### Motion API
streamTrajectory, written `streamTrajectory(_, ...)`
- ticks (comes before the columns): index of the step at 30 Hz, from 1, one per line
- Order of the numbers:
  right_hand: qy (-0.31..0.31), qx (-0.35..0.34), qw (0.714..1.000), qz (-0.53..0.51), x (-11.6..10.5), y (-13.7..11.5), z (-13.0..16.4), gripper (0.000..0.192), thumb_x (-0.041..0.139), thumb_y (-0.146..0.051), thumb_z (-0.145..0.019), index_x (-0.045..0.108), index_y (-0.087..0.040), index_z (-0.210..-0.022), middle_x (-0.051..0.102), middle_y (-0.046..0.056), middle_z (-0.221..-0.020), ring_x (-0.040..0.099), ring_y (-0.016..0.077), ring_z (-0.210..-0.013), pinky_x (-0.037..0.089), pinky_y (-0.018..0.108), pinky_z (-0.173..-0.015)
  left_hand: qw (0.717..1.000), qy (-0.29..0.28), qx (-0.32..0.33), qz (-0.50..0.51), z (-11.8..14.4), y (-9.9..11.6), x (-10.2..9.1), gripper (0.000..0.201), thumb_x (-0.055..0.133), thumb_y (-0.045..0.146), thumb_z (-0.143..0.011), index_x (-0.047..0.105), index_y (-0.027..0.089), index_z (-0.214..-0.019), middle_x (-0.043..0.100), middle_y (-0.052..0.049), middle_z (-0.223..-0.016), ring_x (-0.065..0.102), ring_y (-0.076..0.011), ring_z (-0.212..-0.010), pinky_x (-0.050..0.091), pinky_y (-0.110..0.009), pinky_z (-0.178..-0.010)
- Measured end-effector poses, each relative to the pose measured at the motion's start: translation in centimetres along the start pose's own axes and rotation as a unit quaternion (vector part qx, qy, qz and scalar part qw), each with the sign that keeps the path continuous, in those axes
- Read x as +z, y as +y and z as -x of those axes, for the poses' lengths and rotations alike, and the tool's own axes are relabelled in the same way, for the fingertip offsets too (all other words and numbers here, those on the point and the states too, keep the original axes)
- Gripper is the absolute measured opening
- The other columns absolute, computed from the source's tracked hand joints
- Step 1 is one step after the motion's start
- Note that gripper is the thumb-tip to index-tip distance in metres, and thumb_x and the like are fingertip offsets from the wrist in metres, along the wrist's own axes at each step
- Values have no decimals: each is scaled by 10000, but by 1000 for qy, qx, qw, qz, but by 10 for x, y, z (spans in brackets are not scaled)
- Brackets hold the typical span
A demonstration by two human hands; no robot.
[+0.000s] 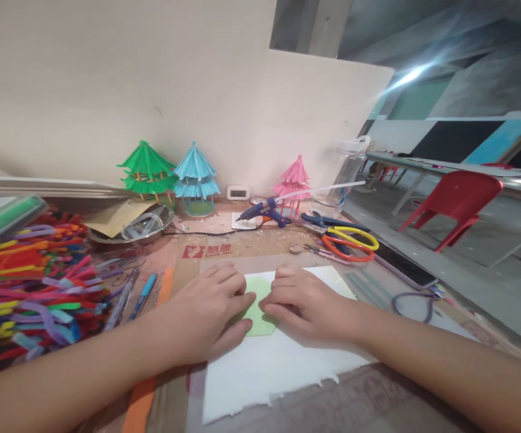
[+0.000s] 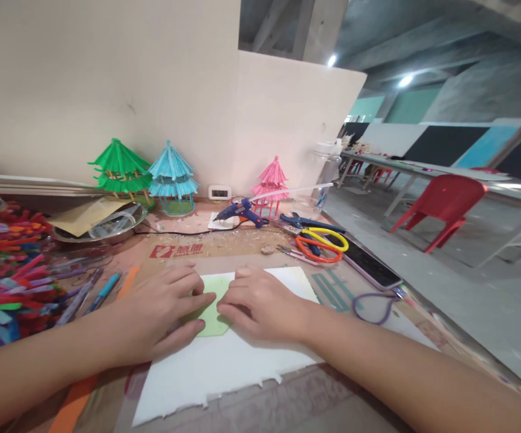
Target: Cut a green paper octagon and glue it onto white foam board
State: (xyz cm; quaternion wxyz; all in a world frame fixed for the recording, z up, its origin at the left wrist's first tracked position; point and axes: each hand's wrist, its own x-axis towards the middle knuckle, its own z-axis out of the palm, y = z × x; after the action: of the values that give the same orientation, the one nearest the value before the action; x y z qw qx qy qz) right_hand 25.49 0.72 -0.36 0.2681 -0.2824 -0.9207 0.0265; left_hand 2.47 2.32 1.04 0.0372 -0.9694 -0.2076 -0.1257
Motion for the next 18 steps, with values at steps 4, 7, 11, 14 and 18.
streamTrajectory(4, 2, -4, 1000, 3, 0, 0, -1, 301, 495, -218, -989, 705, -151, -784, 623, 42, -618, 506, 170, -645, 362, 302, -632, 1000, 6, 13, -26, -2, 1, 0, 198, 521, 252, -911, 681, 145, -958, 560, -67, -847, 536, -259, -868, 485, -455, -888)
streamTrajectory(7, -1, -3, 1000, 3, 0, 0, -1, 299, 493, -218, -988, 711, -155, -793, 624, 41, -620, 511, 170, -647, 367, 301, -636, 998, 34, 21, -44, -1, 2, 2, 168, 543, 251, -893, 673, 145, -906, 551, -52, -810, 538, -239, -825, 477, -454, -940)
streamTrajectory(11, 0, -1, 1000, 7, -1, -2, -1, 304, 494, -214, -983, 717, -150, -787, 623, 49, -619, 511, 180, -656, 366, 302, -622, 997, 48, 22, -60, -1, 4, 2, 151, 552, 245, -877, 671, 153, -874, 548, -46, -778, 545, -238, -794, 505, -446, -902)
streamTrajectory(14, 6, 0, 1000, 11, -1, -2, 0, 300, 496, -214, -983, 732, -144, -811, 638, 54, -621, 513, 181, -649, 368, 308, -619, 995, 58, 29, -71, -1, 5, 1, 159, 547, 242, -875, 678, 154, -857, 547, -43, -756, 547, -236, -780, 508, -448, -909)
streamTrajectory(18, 3, -8, 1000, 25, 0, -2, -1, 296, 489, -219, -995, 764, -138, -917, 663, 57, -635, 522, 182, -640, 366, 320, -623, 995, 70, 28, -68, 0, 4, 3, 169, 562, 249, -876, 694, 144, -861, 551, -49, -753, 551, -240, -769, 519, -453, -876)
